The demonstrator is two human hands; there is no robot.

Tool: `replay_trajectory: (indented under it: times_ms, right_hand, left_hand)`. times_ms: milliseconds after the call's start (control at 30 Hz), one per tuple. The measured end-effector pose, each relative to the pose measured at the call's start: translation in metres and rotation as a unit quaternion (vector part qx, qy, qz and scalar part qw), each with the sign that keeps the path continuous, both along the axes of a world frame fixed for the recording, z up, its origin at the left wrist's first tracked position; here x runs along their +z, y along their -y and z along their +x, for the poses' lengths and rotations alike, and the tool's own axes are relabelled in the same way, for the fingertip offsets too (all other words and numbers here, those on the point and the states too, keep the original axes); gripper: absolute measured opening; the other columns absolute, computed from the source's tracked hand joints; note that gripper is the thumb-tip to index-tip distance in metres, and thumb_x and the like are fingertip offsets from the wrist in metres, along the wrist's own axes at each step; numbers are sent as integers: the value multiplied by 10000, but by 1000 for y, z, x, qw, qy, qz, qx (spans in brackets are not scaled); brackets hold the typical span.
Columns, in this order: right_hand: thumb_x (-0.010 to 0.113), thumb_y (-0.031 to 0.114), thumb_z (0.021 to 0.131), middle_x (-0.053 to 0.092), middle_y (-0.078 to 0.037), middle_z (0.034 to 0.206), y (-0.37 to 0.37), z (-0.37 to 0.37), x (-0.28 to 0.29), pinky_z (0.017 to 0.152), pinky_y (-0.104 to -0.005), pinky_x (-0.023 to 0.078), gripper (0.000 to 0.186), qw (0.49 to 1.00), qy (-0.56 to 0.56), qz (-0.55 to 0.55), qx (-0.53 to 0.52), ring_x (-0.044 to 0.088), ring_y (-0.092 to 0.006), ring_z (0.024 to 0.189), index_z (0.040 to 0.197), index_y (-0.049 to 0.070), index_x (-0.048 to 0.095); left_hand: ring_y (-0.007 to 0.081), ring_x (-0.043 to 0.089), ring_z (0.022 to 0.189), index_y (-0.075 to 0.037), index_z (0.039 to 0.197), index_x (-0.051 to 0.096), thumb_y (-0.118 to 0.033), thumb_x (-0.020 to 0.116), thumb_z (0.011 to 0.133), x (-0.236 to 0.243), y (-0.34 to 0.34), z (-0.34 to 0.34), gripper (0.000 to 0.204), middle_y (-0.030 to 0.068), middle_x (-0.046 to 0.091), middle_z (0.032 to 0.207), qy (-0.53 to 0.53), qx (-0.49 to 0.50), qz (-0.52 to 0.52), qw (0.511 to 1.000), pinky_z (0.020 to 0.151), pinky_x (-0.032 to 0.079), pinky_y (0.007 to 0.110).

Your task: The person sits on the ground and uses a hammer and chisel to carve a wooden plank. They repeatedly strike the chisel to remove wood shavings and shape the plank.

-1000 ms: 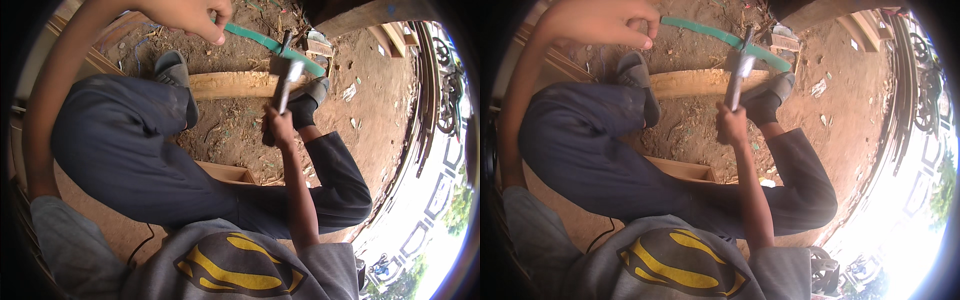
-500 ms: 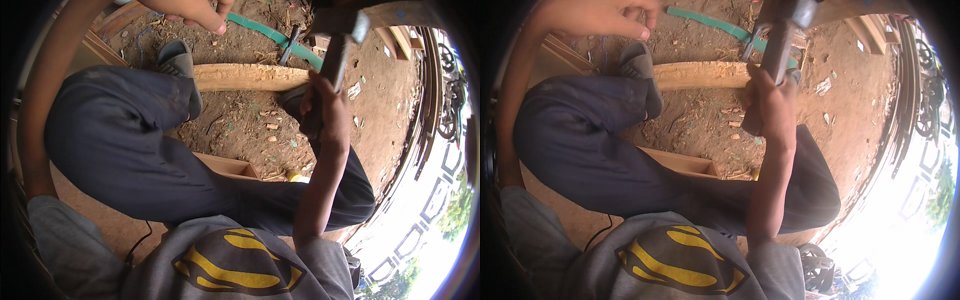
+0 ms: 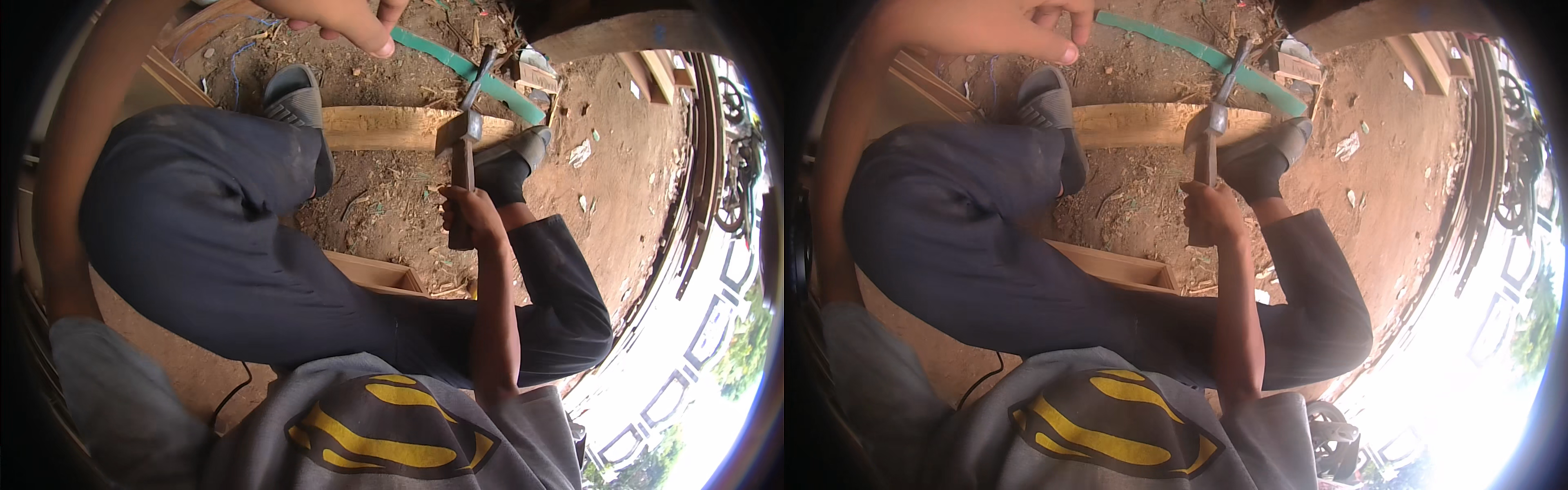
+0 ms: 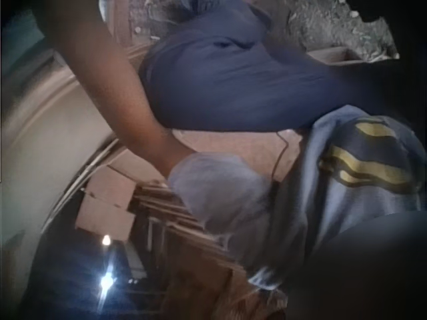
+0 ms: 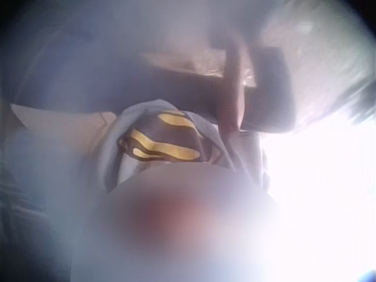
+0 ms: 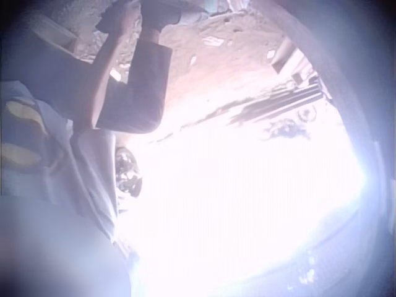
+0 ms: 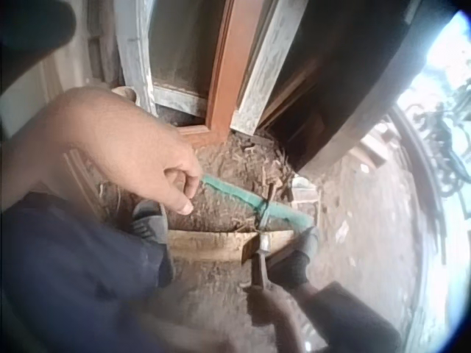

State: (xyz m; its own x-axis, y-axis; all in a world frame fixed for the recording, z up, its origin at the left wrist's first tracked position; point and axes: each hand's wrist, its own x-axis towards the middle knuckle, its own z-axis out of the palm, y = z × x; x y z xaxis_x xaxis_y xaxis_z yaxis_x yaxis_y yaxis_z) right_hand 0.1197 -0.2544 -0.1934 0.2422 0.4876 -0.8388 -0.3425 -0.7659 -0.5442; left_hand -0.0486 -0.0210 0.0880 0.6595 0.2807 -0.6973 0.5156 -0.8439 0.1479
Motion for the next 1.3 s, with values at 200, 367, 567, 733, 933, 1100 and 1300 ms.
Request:
replay_trajectory:
  times_ms: [200,367,567,733,933,1100,1300]
  right_hand:
    - [621,212,830,515,-38,573,-39,8,120,448,-263,420,207,973,167,161,-20,495,-117,468,766,30,545]
    - [620,176,841,477,-28,544,-69,0,164,433,-258,394,179,929,195,291,-121,472,-120,453,746,44,544]
    - [592,102,812,542,-53,602,-18,1,-13,425,-280,411,129,965,208,149,-60,499,-121,463,758,2,530]
    - [606,128,826,525,-53,627,10,10,-6,445,-304,453,138,996,-24,-20,-81,512,-146,487,797,14,535]
    - [607,159,837,521,-42,615,-30,13,97,434,-264,416,149,984,104,141,-28,492,-121,475,816,22,553]
    - [611,157,841,493,-32,605,-61,11,167,438,-247,397,149,928,205,288,-120,469,-105,474,844,24,545]
    - [575,154,834,527,-45,562,-35,7,16,447,-277,405,155,923,187,320,-106,503,-123,468,732,42,541]
  left_hand:
    - [161,606,720,-65,1102,619,-376,515,904,-5,-17,18,383,45,648,784,-39,23,-62,997,632,471,317]
    - [201,608,766,-48,1098,619,-383,521,901,-16,-16,4,401,88,647,832,24,9,-25,999,655,476,331]
    - [217,611,796,-33,1121,592,-386,514,906,-11,-14,31,421,101,650,892,-49,47,-26,997,679,480,336]
    - [227,619,831,-20,1112,590,-385,509,910,-10,-17,22,425,117,653,921,-9,4,-74,997,707,485,332]
    - [244,620,862,-12,1095,594,-385,525,905,-10,-27,5,424,137,652,932,33,-5,-99,995,740,484,334]
    - [254,616,875,-9,1094,595,-391,526,905,-32,-35,7,431,145,647,939,0,-4,-79,997,758,480,344]
    - [242,613,859,-13,1115,583,-391,522,908,-3,-26,14,435,136,646,922,39,-8,-115,993,742,479,340]
